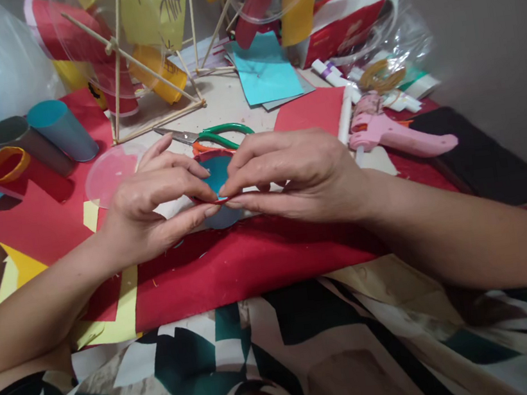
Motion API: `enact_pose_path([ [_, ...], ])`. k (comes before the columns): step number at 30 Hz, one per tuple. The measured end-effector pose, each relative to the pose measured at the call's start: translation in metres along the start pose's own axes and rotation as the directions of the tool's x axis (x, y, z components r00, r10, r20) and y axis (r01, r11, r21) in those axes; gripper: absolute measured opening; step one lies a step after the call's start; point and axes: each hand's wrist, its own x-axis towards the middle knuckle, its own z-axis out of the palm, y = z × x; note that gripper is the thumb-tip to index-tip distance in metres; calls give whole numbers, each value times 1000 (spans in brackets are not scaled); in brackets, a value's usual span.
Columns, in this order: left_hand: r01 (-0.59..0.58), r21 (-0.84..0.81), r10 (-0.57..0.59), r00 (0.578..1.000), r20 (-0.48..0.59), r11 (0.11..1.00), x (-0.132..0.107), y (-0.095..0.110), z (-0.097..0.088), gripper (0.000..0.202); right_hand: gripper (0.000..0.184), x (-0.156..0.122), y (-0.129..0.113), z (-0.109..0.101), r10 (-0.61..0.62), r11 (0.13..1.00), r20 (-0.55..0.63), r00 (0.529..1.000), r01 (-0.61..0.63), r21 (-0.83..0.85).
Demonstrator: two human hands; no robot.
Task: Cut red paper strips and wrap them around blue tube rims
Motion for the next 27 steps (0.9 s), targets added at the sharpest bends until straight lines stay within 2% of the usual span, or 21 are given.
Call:
enact_pose_path([
  [3, -24, -17, 24, 1000, 3, 1000, 2, 1, 1, 14, 23, 0, 1, -1, 21, 1000, 30, 999, -21, 4],
  [6, -28, -39, 29, 1000, 10, 999, 3, 2, 3, 15, 22, 1, 2, -2, -18, 1000, 44, 999, 18, 12],
  [11, 87, -99, -87, 996, 10, 991, 2, -3, 5, 17, 26, 3, 2, -3, -22, 1000, 66, 998, 23, -14],
  [15, 123, -157, -136, 988, -74, 980, 0, -7, 9, 17, 24, 3, 3, 0, -22, 1000, 30, 999, 22, 7],
  [19, 72, -133, -85, 992, -92, 988, 0, -4, 12, 13, 23, 3, 4, 2, -30, 999, 5, 1000, 29, 31],
  [23, -20, -83, 13, 996, -86, 996, -1, -3, 14, 13, 24, 2, 2, 1, -38, 999, 46, 998, 37, 14],
  [27, -14, -60, 8, 996, -87, 998, -2, -4, 16, 19, 21, 1, 1, 2, -44, 998, 46, 998, 46, -52],
])
